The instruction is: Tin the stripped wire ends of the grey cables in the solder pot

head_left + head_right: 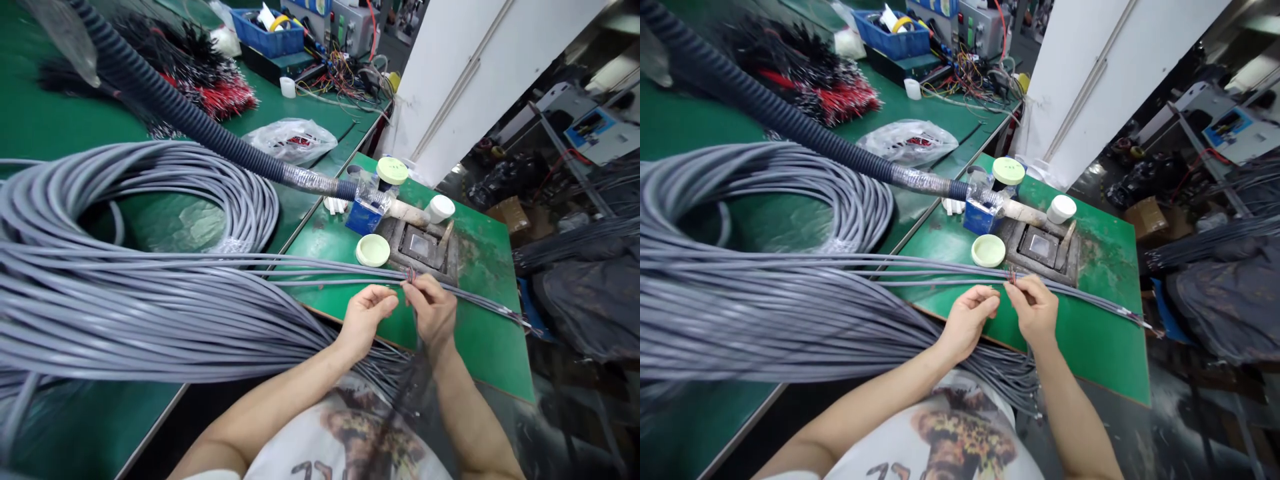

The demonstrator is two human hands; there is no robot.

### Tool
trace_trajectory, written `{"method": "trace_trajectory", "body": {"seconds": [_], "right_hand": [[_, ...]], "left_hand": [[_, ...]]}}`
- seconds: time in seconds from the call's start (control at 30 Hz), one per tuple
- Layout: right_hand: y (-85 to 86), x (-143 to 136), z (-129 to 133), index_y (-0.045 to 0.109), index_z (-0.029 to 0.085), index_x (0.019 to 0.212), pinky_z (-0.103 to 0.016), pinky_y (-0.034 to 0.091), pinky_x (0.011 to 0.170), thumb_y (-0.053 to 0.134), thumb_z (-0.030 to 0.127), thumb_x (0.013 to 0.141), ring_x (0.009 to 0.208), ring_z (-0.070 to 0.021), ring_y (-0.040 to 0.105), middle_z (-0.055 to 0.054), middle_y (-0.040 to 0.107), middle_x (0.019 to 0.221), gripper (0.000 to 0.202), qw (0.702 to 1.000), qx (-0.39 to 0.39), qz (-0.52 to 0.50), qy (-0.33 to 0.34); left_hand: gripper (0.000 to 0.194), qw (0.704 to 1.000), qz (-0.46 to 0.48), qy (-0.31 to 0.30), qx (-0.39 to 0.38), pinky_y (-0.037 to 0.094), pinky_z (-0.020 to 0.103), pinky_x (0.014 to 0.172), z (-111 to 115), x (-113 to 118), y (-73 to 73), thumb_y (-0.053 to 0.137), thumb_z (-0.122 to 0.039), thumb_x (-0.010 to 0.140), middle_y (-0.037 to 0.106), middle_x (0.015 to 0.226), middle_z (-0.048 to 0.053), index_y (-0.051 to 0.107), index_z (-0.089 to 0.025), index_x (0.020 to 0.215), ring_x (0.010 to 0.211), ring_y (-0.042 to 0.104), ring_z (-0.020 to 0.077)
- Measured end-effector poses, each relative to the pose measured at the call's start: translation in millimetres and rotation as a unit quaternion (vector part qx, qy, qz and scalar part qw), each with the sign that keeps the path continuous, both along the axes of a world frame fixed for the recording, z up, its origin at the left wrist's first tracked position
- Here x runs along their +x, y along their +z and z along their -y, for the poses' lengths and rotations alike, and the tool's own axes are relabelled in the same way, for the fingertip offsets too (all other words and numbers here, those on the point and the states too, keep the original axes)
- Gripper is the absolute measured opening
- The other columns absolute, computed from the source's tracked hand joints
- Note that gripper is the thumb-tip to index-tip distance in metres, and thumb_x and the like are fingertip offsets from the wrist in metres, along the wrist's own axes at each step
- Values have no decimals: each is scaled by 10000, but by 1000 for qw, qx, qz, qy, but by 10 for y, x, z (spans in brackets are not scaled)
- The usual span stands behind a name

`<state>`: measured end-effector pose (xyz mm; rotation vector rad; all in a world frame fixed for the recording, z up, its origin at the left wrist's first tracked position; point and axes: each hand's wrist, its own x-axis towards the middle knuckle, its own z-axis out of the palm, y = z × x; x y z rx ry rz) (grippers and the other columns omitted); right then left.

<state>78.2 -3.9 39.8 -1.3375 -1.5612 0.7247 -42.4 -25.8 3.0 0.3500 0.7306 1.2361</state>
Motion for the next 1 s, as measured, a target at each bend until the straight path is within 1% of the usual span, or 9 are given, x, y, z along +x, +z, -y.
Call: {"method": "trace_trajectory", "body": {"seconds": [0.1, 0.2, 0.37, 0.5, 0.6, 0.67, 0.73, 0.87, 1.0], "right_hand": [[112, 7, -263, 645, 178, 705, -263, 403, 558, 641, 271, 831, 606, -121, 507, -6, 571, 686, 156, 997, 15, 74, 23], [143, -8, -547, 671, 164, 722, -256, 385, 563, 617, 279, 839, 603, -117, 505, -4, 570, 669, 173, 987, 20, 150, 49], [-14, -88, -971, 698, 168, 696, -252, 355, 543, 605, 263, 818, 566, -113, 496, -4, 578, 639, 180, 962, 14, 261, 83], [-71, -178, -1094, 698, 166, 675, -262, 369, 570, 613, 239, 806, 594, -128, 524, -18, 604, 652, 173, 952, 1, 287, 110], [54, -239, -945, 700, 167, 695, -262, 393, 589, 618, 246, 822, 621, -132, 542, -16, 610, 678, 171, 962, 7, 245, 121], [159, -264, -760, 704, 167, 728, -266, 413, 607, 618, 252, 837, 639, -136, 552, -17, 614, 698, 162, 969, 22, 211, 123], [221, -268, -565, 713, 168, 781, -276, 432, 624, 616, 249, 848, 653, -140, 561, -25, 626, 727, 142, 974, 37, 184, 123], [177, -222, -294, 719, 195, 853, -307, 457, 656, 627, 240, 851, 684, -153, 578, -26, 638, 754, 102, 977, 59, 170, 117], [94, -175, -189, 719, 220, 874, -295, 472, 651, 649, 195, 831, 693, -144, 587, -10, 634, 757, 86, 982, 85, 131, 104]], "left_hand": [[231, 996, -77, -41, 35, 356, 212, 588, -13, -80, -20, 787, -298, 665, 576, 647, -23, 698, -156, 825, 579, 453, 78], [159, 970, -209, -30, 117, 377, 239, 618, -15, -179, -67, 757, -292, 699, 585, 654, 3, 725, -165, 789, 611, 483, 111], [94, 913, -344, 24, 217, 411, 272, 682, -33, -298, -244, 687, -277, 773, 619, 690, 38, 747, -213, 807, 683, 547, 164], [117, 898, -372, 17, 235, 417, 272, 688, -48, -328, -342, 652, -271, 808, 627, 700, 42, 748, -211, 839, 694, 552, 161], [130, 939, -300, 36, 168, 424, 256, 658, -90, -338, -343, 688, -292, 778, 635, 718, 35, 745, -188, 831, 660, 538, 136], [189, 975, -201, 45, 89, 433, 246, 643, -141, -342, -304, 727, -317, 741, 659, 734, 34, 740, -171, 860, 644, 545, 123], [257, 994, -95, 40, 28, 442, 236, 644, -195, -337, -236, 752, -334, 716, 684, 746, 37, 732, -159, 902, 642, 561, 113], [238, 998, 42, 39, -4, 442, 205, 652, -251, -288, -89, 769, -322, 711, 695, 739, 26, 721, -152, 870, 644, 568, 88], [180, 996, 78, 48, -9, 435, 183, 642, -223, -214, -39, 782, -293, 696, 685, 681, 9, 715, -148, 779, 633, 568, 76]]}}
